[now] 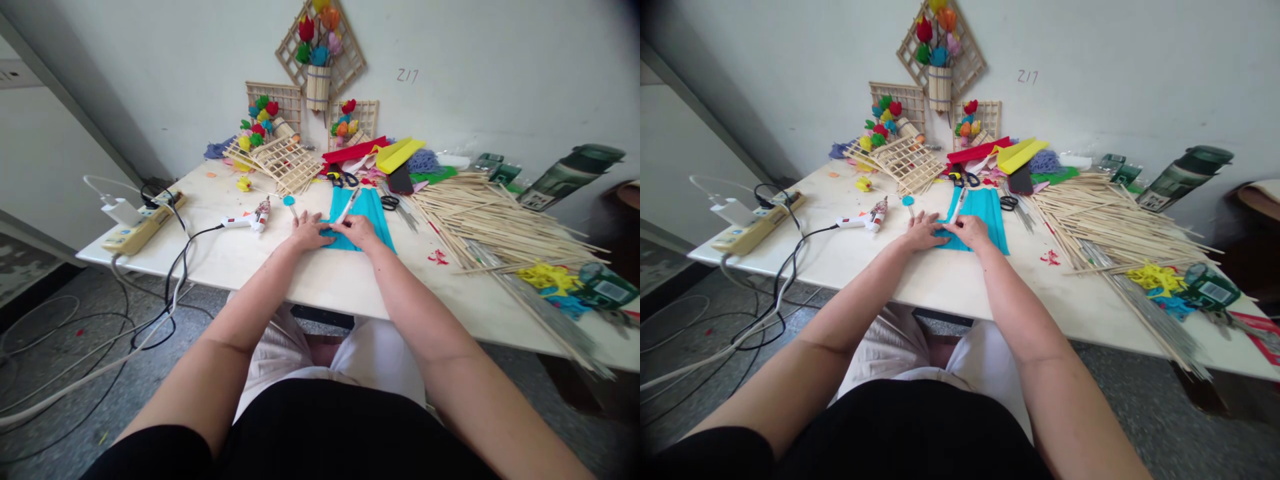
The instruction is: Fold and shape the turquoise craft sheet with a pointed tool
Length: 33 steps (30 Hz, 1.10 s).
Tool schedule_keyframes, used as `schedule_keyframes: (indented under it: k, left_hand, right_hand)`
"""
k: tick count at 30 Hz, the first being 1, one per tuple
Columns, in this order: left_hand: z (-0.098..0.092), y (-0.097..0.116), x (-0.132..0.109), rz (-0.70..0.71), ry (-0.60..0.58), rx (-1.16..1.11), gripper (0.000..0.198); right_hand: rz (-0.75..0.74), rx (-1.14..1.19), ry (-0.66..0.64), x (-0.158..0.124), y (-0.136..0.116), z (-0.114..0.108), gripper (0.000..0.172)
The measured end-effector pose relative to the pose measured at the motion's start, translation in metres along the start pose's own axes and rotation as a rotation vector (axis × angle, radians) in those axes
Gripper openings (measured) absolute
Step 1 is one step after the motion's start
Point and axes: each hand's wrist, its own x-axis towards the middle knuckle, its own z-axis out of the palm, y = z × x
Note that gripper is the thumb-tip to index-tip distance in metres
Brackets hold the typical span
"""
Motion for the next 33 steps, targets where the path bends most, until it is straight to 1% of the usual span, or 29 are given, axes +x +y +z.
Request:
schedule_keyframes:
  k: [4, 9, 17, 23, 27, 33]
  left_hand:
    - [-0.0004, 0.0007, -0.0003, -0.001, -0.003, 0.001, 0.061]
    - [0.0004, 0.0002, 0.0011, -0.006, -0.01, 0.003, 0.064]
    - [0.0002, -0.0007, 0.0011, -0.004, -0.012, -0.022, 0.066]
    - [0.0, -0.0002, 0.0015, -0.008, -0.015, -0.026, 0.066]
    - [-0.0004, 0.0003, 0.0014, -0.011, -0.011, -0.027, 0.065]
    - [-0.0032, 0.0007, 0.0005, -0.013, 0.009, -0.029, 0.063]
  right_hand:
    - [0.005, 0.014, 0.0, 0.0004, 0.0011, -0.0002, 0.037]
    - [0.028, 0.057, 0.015, 0.0019, 0.0043, 0.0027, 0.038]
    - [0.059, -0.002, 0.021, 0.001, 0.0001, 0.0034, 0.037]
    - [0.042, -0.027, 0.026, 0.0015, 0.0006, 0.0046, 0.039]
    - [0.035, -0.029, 0.01, 0.0017, 0.0, 0.0031, 0.038]
    - [0.059, -0.019, 0.032, 0.0009, -0.0016, 0.0022, 0.036]
